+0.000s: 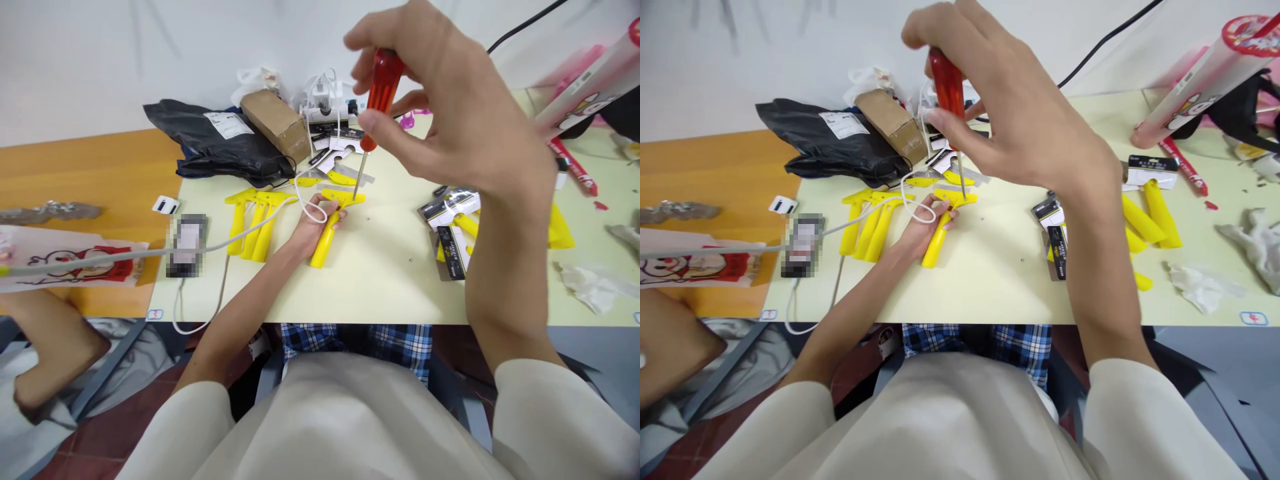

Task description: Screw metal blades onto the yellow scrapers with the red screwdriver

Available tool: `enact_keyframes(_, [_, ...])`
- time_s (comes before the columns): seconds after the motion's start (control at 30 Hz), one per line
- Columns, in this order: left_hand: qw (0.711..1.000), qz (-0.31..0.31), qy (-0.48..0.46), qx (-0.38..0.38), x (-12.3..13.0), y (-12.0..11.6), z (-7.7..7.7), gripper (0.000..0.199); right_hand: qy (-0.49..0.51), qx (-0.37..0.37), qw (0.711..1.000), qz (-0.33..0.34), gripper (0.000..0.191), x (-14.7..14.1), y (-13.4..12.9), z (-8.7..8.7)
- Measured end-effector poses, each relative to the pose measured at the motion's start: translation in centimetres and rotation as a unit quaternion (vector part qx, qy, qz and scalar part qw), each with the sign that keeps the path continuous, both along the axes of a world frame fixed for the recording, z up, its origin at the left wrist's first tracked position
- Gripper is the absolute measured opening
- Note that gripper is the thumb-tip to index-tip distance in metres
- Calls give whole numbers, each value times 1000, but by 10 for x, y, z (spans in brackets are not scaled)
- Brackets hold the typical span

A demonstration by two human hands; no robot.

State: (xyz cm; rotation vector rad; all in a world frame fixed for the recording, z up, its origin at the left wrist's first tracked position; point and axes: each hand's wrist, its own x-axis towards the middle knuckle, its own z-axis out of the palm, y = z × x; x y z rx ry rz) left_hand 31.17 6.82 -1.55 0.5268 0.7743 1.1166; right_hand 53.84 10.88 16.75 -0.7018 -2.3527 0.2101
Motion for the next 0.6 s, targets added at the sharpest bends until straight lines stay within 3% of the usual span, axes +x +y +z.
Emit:
enact_keyframes(0.1, [1000, 3, -3, 6, 0, 0, 0, 51, 34, -10, 999, 29, 60, 3, 4, -3])
enact_keyframes(0.27, [1000, 5, 12, -13, 1, 0, 4, 51, 1, 27, 999, -33, 46, 1, 3, -1])
enact_keyframes(0.43, [1000, 9, 21, -19, 2, 0, 4, 51, -23, -49, 998, 24, 73, 4, -3, 2])
enact_keyframes(0.5, [1000, 6, 15, -11, 1, 0, 3, 50, 3, -51, 998, 24, 68, 5, -3, 1])
enact_keyframes(0.6, [1000, 1, 6, 9, 0, 1, 1, 50, 0, -14, 1000, -7, 44, 3, -2, 1])
